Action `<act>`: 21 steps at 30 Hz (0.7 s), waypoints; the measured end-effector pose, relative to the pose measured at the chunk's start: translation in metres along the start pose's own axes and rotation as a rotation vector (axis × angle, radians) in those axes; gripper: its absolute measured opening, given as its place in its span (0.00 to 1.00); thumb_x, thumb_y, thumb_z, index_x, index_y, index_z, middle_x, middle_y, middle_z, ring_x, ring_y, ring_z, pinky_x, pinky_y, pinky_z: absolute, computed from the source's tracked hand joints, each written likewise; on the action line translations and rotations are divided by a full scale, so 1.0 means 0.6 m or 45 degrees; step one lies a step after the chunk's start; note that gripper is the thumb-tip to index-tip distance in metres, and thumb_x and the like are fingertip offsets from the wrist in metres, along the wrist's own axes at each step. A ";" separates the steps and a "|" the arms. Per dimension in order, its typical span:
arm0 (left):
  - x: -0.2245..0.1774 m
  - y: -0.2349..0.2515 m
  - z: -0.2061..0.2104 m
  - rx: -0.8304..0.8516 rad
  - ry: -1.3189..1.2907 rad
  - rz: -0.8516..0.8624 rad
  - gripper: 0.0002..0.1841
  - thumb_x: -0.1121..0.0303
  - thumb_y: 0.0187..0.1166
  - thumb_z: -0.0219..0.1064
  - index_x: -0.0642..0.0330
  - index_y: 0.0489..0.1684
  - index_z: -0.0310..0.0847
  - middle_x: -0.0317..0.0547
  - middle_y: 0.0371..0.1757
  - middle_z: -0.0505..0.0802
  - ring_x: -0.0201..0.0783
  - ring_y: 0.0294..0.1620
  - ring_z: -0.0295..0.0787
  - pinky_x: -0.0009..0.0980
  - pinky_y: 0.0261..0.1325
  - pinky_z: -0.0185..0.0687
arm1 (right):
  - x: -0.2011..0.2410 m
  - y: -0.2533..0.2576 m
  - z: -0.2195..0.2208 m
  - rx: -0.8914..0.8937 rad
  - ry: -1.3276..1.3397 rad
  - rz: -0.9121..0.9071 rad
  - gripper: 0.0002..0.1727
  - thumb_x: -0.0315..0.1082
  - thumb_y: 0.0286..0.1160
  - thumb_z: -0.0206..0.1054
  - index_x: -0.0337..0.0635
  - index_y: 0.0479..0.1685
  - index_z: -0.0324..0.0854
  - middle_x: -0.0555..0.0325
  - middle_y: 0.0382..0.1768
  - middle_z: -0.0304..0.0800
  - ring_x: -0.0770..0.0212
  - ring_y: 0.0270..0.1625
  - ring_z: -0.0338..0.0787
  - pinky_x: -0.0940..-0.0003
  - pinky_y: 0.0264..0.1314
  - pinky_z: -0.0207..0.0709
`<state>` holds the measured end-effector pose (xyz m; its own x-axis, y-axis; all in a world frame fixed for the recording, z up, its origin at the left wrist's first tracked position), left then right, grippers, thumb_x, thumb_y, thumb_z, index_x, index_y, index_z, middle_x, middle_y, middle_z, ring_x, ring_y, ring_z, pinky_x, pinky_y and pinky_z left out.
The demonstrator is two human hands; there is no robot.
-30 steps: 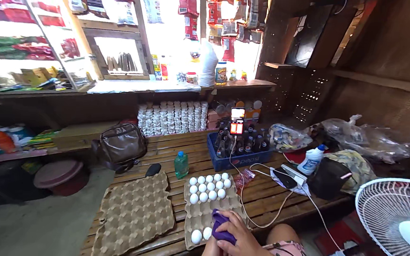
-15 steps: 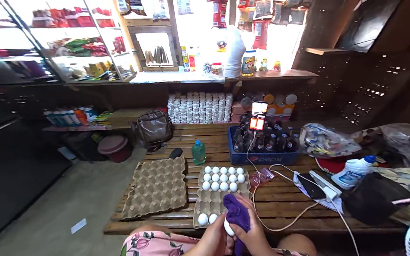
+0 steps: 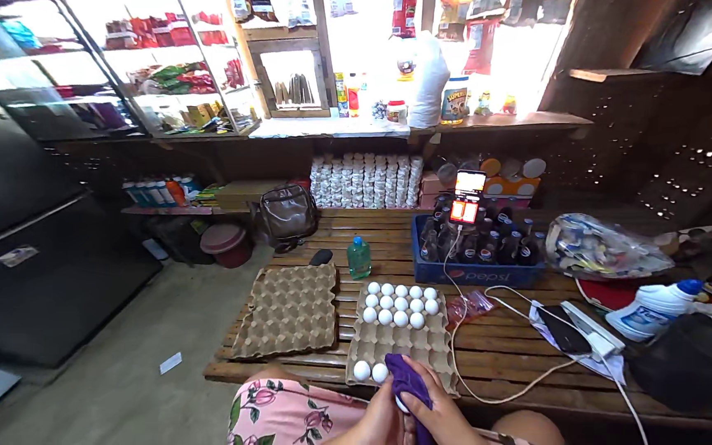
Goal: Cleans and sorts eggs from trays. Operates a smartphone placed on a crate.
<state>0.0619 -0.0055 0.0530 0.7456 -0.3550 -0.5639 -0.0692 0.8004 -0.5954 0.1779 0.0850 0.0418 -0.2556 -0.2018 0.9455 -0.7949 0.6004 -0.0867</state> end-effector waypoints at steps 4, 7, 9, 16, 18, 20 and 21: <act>0.002 -0.005 0.002 -0.015 -0.007 0.002 0.32 0.45 0.92 0.21 0.48 0.41 0.74 0.36 0.23 0.86 0.31 0.20 0.79 0.27 0.24 0.75 | 0.008 -0.008 0.001 0.020 -0.018 0.016 0.40 0.49 0.76 0.69 0.45 0.88 0.64 0.33 0.83 0.66 0.41 0.84 0.69 0.45 0.84 0.64; 0.003 -0.008 -0.001 0.019 -0.005 0.009 0.33 0.45 0.92 0.20 0.48 0.42 0.74 0.37 0.24 0.87 0.32 0.21 0.81 0.28 0.25 0.77 | 0.003 -0.011 0.007 -0.004 0.011 0.015 0.42 0.51 0.75 0.69 0.43 0.89 0.62 0.33 0.83 0.64 0.40 0.84 0.68 0.44 0.85 0.63; 0.007 -0.008 0.001 -0.007 0.011 0.045 0.34 0.44 0.91 0.19 0.49 0.40 0.74 0.36 0.22 0.86 0.31 0.20 0.80 0.28 0.24 0.76 | 0.003 -0.015 0.010 -0.051 0.033 -0.010 0.45 0.51 0.74 0.70 0.39 0.90 0.58 0.32 0.83 0.65 0.42 0.84 0.69 0.47 0.86 0.63; 0.008 -0.020 0.012 -0.052 -0.081 0.198 0.35 0.46 0.92 0.18 0.51 0.42 0.74 0.38 0.24 0.89 0.32 0.23 0.85 0.29 0.29 0.82 | 0.002 -0.017 0.015 -0.220 -0.115 -0.416 0.36 0.47 0.69 0.76 0.32 0.74 0.76 0.36 0.75 0.77 0.43 0.80 0.75 0.47 0.83 0.67; 0.011 -0.019 0.012 -0.026 -0.053 0.197 0.34 0.47 0.92 0.17 0.50 0.42 0.73 0.36 0.24 0.89 0.31 0.24 0.85 0.29 0.30 0.81 | 0.001 -0.015 0.010 -0.224 -0.110 -0.436 0.33 0.47 0.69 0.76 0.36 0.71 0.81 0.39 0.73 0.80 0.45 0.78 0.78 0.48 0.81 0.70; 0.013 -0.013 0.011 0.002 0.002 0.205 0.31 0.49 0.93 0.20 0.49 0.45 0.74 0.35 0.28 0.89 0.30 0.28 0.85 0.29 0.32 0.81 | 0.005 -0.018 0.008 -0.280 -0.062 -0.361 0.32 0.45 0.69 0.75 0.35 0.71 0.81 0.37 0.71 0.80 0.46 0.76 0.78 0.50 0.80 0.71; 0.013 -0.010 0.010 0.038 0.020 0.204 0.30 0.49 0.93 0.21 0.50 0.48 0.74 0.36 0.32 0.91 0.31 0.31 0.87 0.31 0.36 0.83 | 0.006 -0.019 0.009 -0.322 -0.043 -0.320 0.34 0.46 0.71 0.73 0.33 0.73 0.78 0.34 0.71 0.78 0.44 0.75 0.77 0.50 0.79 0.71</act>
<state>0.0720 -0.0103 0.0553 0.7158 -0.2289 -0.6597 -0.1669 0.8613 -0.4799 0.1832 0.0731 0.0443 -0.0904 -0.3905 0.9161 -0.6750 0.7004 0.2320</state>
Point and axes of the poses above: each hand's wrist, its own y-axis towards the middle knuckle, its own z-axis out of the palm, x = y × z, the point moved 1 cm from there along y, towards the middle knuckle
